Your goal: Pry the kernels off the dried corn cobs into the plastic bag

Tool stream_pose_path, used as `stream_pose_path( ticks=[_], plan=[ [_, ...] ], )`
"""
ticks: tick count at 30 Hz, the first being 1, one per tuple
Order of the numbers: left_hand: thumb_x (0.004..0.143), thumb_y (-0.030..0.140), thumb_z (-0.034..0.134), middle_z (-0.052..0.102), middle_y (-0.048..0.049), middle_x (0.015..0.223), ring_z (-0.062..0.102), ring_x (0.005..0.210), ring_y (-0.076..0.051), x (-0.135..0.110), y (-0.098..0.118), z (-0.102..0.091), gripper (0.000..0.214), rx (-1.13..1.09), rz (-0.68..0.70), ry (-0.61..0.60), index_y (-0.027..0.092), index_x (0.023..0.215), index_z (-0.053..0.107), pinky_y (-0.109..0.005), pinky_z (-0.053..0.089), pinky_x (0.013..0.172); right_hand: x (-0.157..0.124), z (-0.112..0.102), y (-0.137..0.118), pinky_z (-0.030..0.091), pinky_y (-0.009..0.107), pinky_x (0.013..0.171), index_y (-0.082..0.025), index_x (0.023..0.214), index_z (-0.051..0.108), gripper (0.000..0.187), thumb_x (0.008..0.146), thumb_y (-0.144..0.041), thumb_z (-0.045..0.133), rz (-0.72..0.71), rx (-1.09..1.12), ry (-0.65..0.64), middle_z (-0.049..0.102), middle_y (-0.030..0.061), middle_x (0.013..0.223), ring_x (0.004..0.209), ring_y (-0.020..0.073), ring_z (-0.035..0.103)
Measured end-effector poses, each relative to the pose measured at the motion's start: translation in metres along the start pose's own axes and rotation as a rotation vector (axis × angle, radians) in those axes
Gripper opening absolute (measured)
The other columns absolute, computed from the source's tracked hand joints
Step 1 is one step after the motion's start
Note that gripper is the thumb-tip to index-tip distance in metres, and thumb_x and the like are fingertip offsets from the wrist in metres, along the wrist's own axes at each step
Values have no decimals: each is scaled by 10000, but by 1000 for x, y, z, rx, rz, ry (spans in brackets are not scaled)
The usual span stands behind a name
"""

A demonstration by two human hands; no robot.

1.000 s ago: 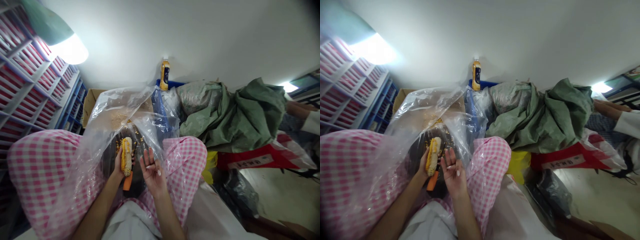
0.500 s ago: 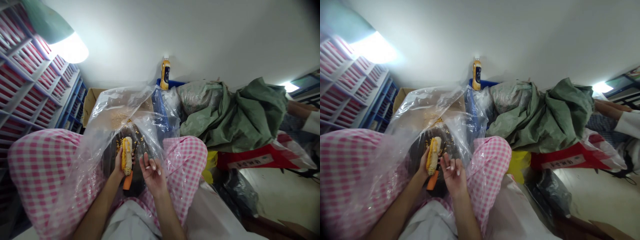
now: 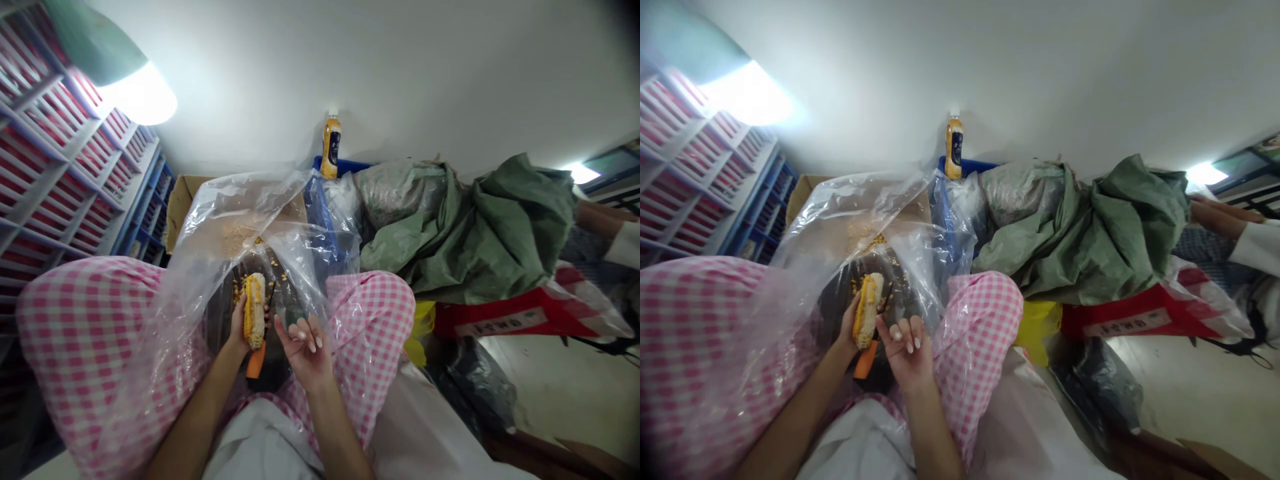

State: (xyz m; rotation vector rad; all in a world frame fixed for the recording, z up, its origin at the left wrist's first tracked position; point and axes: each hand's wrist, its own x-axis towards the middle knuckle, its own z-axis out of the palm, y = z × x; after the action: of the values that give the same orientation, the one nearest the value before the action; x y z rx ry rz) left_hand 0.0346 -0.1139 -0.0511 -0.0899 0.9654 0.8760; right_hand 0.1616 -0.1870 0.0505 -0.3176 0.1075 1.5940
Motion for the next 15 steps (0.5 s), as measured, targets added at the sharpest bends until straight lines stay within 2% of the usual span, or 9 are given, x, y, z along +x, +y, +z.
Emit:
stream_pose_path(
  ticks=[3, 8, 9, 11, 13, 15],
  plan=[
    [949, 417, 294, 620, -57, 575, 595, 443, -168, 4, -2, -5, 422, -19, 20, -34, 141, 879, 606, -260, 494, 407, -1, 0, 1, 438, 358, 1007, -184, 496, 141, 506, 657, -76, 608, 6, 9, -40, 229, -126, 436, 401, 25, 297],
    [943, 448, 288, 602, -44, 577, 573, 454, -156, 5, -3, -6, 439, -25, 2, -61, 150, 876, 603, -252, 473, 405, -1, -2, 1, 440, 363, 1007, -182, 523, 111, 522, 685, -76, 596, -2, -23, -52, 168, -118, 462, 413, 36, 215],
    [938, 462, 288, 594, -43, 578, 570, 465, -159, 4, -3, -6, 447, -21, -8, -69, 150, 878, 602, -252, 466, 403, -1, -2, 0, 480, 333, 949, -181, 528, 109, 524, 695, -80, 596, 0, -36, -53, 159, -114, 471, 415, 38, 214],
    [926, 481, 304, 581, -46, 585, 564, 486, -164, 3, -3, -5, 445, -15, -28, -86, 150, 876, 598, -252, 448, 397, -2, -3, -1, 529, 200, 700, -183, 539, 109, 523, 721, -89, 590, 6, -63, -48, 147, -101, 488, 414, 43, 213],
    [919, 484, 321, 573, -48, 595, 556, 498, -164, 3, -2, -5, 428, -9, -39, -100, 157, 866, 591, -248, 433, 395, -3, -4, -1, 401, 96, 451, -186, 547, 109, 513, 738, -87, 574, 6, -78, -34, 145, -87, 498, 409, 50, 212],
    [918, 486, 320, 565, -44, 596, 547, 496, -157, 2, -3, -5, 423, -2, -38, -96, 162, 866, 586, -243, 424, 398, -3, -4, -2, 285, 77, 366, -187, 550, 112, 496, 742, -72, 554, 6, -80, -12, 142, -79, 499, 403, 54, 204]
  ],
)
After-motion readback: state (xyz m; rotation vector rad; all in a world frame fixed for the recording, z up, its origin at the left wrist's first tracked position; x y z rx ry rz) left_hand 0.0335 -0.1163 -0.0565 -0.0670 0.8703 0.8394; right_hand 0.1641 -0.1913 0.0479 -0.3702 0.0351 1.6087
